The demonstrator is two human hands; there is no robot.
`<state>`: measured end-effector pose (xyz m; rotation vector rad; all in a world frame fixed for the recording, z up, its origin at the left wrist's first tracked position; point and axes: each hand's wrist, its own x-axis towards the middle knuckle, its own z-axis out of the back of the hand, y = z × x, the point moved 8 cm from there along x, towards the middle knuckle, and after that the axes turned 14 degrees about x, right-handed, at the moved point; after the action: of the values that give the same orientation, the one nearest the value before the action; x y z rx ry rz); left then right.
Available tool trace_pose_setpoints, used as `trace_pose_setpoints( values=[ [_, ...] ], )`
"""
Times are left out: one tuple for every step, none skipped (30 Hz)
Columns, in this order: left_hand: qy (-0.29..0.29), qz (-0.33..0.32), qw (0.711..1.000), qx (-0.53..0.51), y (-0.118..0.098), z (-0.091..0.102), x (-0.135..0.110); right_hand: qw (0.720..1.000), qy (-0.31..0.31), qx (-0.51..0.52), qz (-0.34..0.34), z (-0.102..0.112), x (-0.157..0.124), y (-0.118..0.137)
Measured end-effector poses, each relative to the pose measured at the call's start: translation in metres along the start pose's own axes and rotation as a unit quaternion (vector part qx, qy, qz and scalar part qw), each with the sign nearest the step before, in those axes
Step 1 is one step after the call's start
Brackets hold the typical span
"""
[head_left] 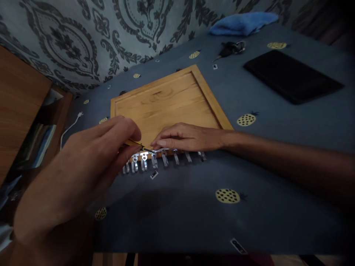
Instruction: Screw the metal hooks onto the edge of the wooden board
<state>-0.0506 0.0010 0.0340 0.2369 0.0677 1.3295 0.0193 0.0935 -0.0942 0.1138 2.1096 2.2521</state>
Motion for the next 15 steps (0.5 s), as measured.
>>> trace_pose_setpoints(
  values=[
    [0.007, -0.005, 1.0, 0.002, 0.001, -0.001, 0.0, 1.0, 0.001, -0.002, 0.001, 0.0, 0.0, 0.0],
    [0.014, -0.01, 1.0, 0.002, 0.002, -0.002, -0.001, 1.0, 0.002, -0.003, 0.002, 0.0, 0.0, 0.0],
    [0.018, -0.014, 1.0, 0.004, 0.003, -0.002, -0.002, 1.0, 0.004, -0.004, 0.003, 0.0, 0.0, -0.001],
    [0.019, -0.017, 1.0, 0.007, 0.004, -0.002, -0.002, 1.0, 0.005, -0.004, 0.005, 0.0, 0.0, -0.001],
    [0.018, -0.019, 1.0, 0.011, 0.004, -0.002, -0.003, 1.0, 0.006, -0.004, 0.007, 0.0, 0.0, -0.001],
    [0.015, -0.021, 1.0, 0.013, 0.004, -0.002, -0.003, 1.0, 0.006, -0.003, 0.009, 0.0, 0.0, -0.001],
    [0.012, -0.023, 1.0, 0.015, 0.003, -0.001, -0.004, 1.0, 0.005, -0.003, 0.011, 0.0, 0.0, -0.001],
    [0.009, -0.023, 1.0, 0.014, 0.003, 0.0, -0.004, 1.0, 0.004, -0.004, 0.012, 0.0, 0.0, -0.001],
    [0.006, -0.019, 1.0, 0.013, 0.003, 0.001, -0.005, 1.0, 0.003, -0.005, 0.013, 0.0, 0.0, -0.001],
    [0.002, -0.012, 1.0, 0.013, 0.004, 0.002, -0.006, 1.0, 0.002, -0.007, 0.014, 0.0, 0.0, 0.0],
    [0.0, -0.003, 1.0, 0.014, 0.006, 0.002, -0.006, 1.0, 0.001, -0.009, 0.014, 0.0, 0.0, 0.0],
    [-0.002, 0.007, 1.0, 0.017, 0.008, 0.003, -0.007, 1.0, 0.0, -0.01, 0.014, 0.001, 0.0, 0.0],
    [-0.005, 0.013, 1.0, 0.021, 0.01, 0.004, -0.008, 1.0, 0.0, -0.011, 0.015, 0.001, 0.0, -0.001],
    [-0.005, 0.017, 1.0, 0.025, 0.012, 0.004, -0.008, 1.0, 0.0, -0.012, 0.016, 0.001, 0.0, -0.001],
    [-0.004, 0.017, 1.0, 0.026, 0.014, 0.004, -0.009, 1.0, 0.002, -0.012, 0.018, 0.001, 0.0, -0.001]
  ],
)
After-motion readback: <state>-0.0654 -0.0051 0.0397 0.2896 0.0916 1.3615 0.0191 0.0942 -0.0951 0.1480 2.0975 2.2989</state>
